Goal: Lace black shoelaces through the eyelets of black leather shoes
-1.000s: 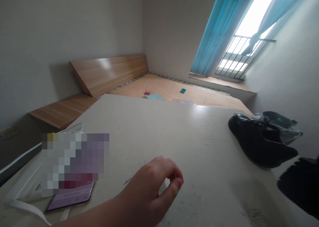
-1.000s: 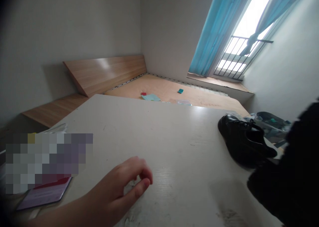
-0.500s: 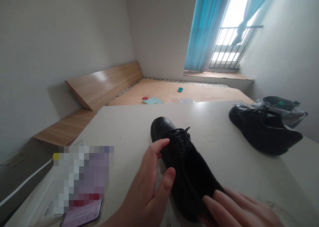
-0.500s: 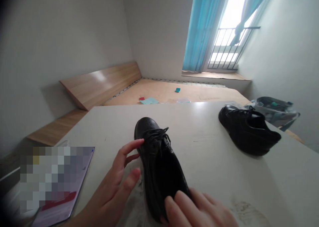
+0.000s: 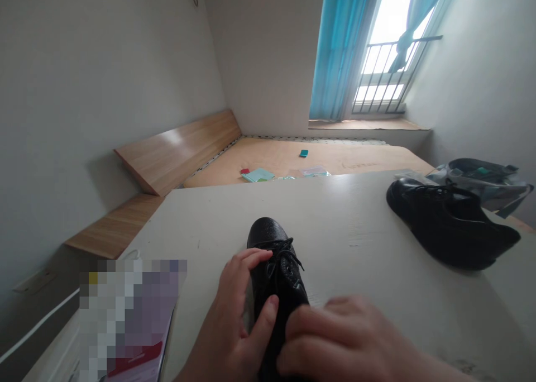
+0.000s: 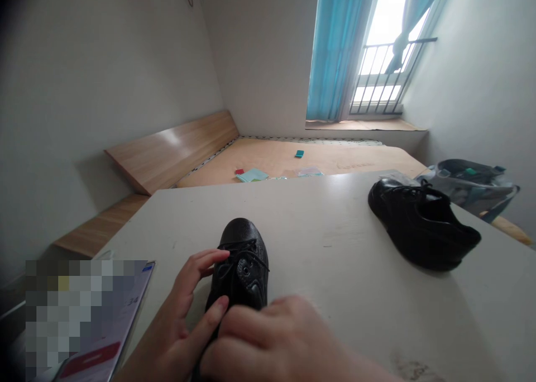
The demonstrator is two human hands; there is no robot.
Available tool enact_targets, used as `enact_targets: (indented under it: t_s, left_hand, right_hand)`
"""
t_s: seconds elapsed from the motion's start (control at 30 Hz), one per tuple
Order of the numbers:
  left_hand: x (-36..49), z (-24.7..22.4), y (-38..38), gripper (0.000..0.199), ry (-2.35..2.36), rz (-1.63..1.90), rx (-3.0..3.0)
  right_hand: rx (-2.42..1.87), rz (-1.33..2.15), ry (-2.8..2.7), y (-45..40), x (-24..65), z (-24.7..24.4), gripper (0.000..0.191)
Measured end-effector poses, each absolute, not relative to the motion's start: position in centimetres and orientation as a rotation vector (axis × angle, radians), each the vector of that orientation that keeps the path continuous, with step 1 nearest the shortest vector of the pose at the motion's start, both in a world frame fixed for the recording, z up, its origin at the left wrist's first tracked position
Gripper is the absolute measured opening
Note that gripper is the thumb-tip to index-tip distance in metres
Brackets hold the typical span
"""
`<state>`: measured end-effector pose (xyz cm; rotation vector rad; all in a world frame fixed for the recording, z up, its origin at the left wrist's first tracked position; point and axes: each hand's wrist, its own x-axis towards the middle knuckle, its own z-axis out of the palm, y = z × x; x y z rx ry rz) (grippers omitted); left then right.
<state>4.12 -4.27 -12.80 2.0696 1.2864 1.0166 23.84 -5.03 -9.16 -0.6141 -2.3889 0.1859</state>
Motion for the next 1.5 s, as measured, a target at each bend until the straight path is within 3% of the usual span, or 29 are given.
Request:
enact_targets:
  t_s: [0.1, 0.27, 0.43, 0.53, 0.67, 0.87, 1.07, 1.5]
  left_hand:
    - [4.1, -12.7, -4.1, 0.037, 1.3, 1.042, 2.073]
    - [3.9, -12.1, -3.6, 0.027, 1.313, 1.065, 2.057]
    - [3.9, -12.2, -3.2, 0.031, 1.302, 1.146, 2.075]
    - [3.8, -12.8, -2.9, 0.043, 1.279, 1.163, 2.146]
    - [3.7, -13.1, -2.6, 0.052, 1.268, 1.122, 2.234]
    - [3.8, -12.1, -2.8, 0.037, 1.31, 1.063, 2.253]
    - [3.9, -11.2, -2.9, 0.028, 1.335, 0.969, 2.234]
    - [3.7, -11.1, -2.8, 0.016, 1.203, 0.924, 2.365]
  right_hand:
    - [-0.829, 0.466, -2.114, -2.4, 24.5, -8.5, 0.012]
    - [-1.1, 0.585, -1.984, -0.8, 24.2, -12.1, 0.034]
    - [-1.199, 0.881, -1.833, -0.5, 23.8, -14.9, 0.019]
    - [-1.12, 0.807, -1.921, -0.3, 24.0, -14.2, 0.028]
    - [-0.979, 0.466, -2.13, -0.2, 24.8, -12.9, 0.023]
    - [-1.228, 0.069, -2.031, 2.6, 27.7, -12.9, 0.02]
    - [-1.406, 0.158, -1.906, 4.7, 29.1, -14.1, 0.027]
    - [-0.979, 0.5, -2.108, -0.1, 25.5, -13.9, 0.011]
